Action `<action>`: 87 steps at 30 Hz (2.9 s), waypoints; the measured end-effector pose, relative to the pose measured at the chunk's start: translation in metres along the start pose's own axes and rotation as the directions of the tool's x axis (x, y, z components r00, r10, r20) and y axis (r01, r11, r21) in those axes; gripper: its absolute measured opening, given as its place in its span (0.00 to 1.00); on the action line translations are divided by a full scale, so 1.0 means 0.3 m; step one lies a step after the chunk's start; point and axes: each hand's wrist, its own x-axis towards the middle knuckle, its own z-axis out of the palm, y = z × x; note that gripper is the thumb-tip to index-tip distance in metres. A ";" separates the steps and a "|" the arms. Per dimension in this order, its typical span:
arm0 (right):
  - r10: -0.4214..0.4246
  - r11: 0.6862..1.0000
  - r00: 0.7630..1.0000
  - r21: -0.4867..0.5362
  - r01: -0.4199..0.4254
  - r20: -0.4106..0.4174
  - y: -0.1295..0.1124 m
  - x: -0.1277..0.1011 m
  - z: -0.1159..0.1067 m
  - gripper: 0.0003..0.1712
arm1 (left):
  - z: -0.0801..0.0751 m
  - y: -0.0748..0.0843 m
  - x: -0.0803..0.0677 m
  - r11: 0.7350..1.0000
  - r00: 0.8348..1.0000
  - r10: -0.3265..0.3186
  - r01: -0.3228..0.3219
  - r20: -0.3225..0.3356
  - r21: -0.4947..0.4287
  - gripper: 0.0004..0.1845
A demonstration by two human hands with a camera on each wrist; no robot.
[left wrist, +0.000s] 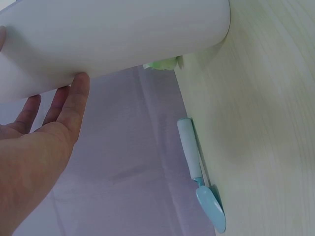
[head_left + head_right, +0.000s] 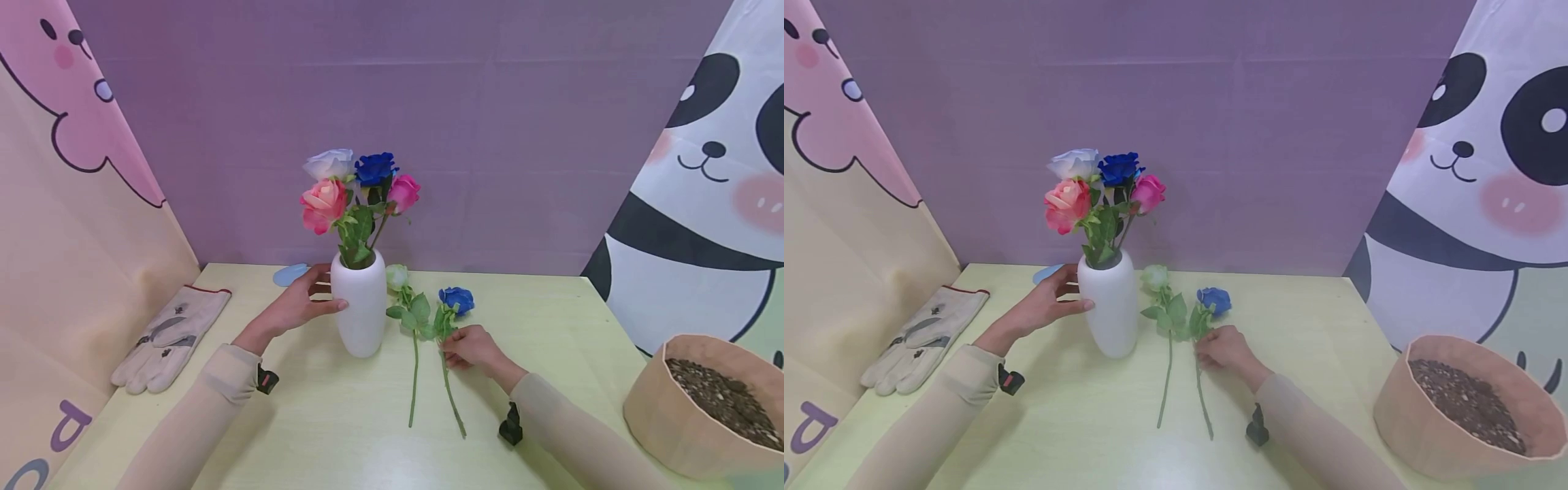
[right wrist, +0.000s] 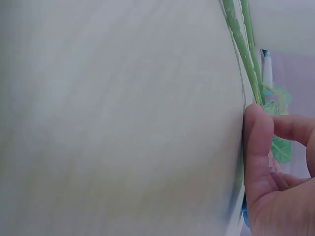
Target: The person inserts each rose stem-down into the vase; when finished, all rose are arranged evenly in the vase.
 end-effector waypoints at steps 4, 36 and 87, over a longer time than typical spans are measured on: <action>0.003 0.998 1.000 0.059 -0.005 0.030 0.001 0.000 -0.003 0.10 | 0.001 0.002 -0.003 1.000 1.000 -0.008 0.008 0.005 -0.004 0.43; -0.129 0.966 0.992 0.227 0.127 -0.003 -0.136 -0.039 -0.118 0.18 | 0.000 -0.002 0.005 0.999 0.999 -0.032 0.032 -0.004 0.004 0.44; -0.189 0.585 0.906 0.697 0.414 -0.379 -0.406 -0.120 -0.212 0.14 | 0.000 0.007 0.003 1.000 1.000 -0.020 0.020 -0.016 0.013 0.43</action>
